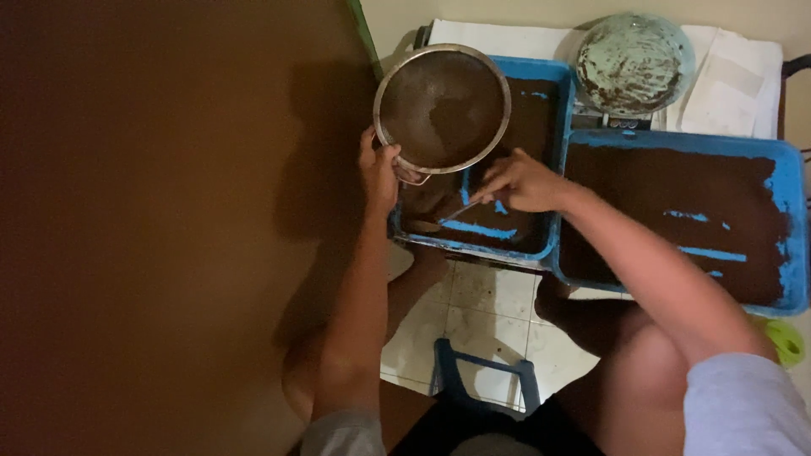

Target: A person uses a spoon to stir and sift brown powder through a metal sieve into a tray.

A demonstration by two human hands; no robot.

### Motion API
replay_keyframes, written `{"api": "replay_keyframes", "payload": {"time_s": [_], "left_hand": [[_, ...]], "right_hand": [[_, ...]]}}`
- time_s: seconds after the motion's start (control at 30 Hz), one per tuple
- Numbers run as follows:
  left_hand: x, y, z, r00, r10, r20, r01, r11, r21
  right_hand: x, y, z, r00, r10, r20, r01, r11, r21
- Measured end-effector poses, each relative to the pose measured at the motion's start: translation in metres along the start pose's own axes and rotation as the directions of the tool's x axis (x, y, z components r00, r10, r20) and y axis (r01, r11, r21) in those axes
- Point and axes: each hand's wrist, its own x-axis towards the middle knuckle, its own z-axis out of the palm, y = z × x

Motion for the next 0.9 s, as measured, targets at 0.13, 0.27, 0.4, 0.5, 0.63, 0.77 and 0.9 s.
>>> {"api": "replay_keyframes", "payload": {"time_s": [0.13,0.27,0.4,0.5,0.63,0.77,0.9], "left_hand": [[-0.022,0.026,0.025,0.999,-0.001,-0.039,0.001,1.000,0.001],[-0.020,0.022,0.020,0.999,-0.025,-0.025,0.025,1.000,-0.007],[-0.020,0.026,0.021,1.000,0.000,-0.023,0.000,1.000,0.019],[-0.021,0.029,0.025,0.999,-0.015,-0.039,0.014,1.000,-0.019],[-0.010,0.012,0.010,1.000,0.000,-0.010,-0.001,1.000,-0.025],[-0.013,0.013,0.010,1.000,-0.013,-0.009,0.013,1.000,0.007],[-0.008,0.009,0.009,1.000,-0.011,-0.025,0.011,1.000,0.006]], "right_hand": [[-0.006,0.052,0.022,1.000,0.006,-0.008,-0.005,1.000,0.026],[-0.038,0.100,0.012,0.998,-0.063,-0.027,0.058,0.988,-0.143],[-0.022,0.045,-0.021,0.969,0.040,-0.243,-0.129,0.924,-0.359],[-0.042,0.068,-0.026,0.914,0.055,-0.403,-0.231,0.885,-0.403],[-0.068,0.045,-0.033,0.895,0.122,-0.429,-0.330,0.829,-0.452],[-0.105,0.029,-0.038,0.860,0.238,-0.452,-0.444,0.787,-0.429],[-0.103,-0.018,-0.035,0.906,0.191,-0.378,-0.330,0.878,-0.346]]}}
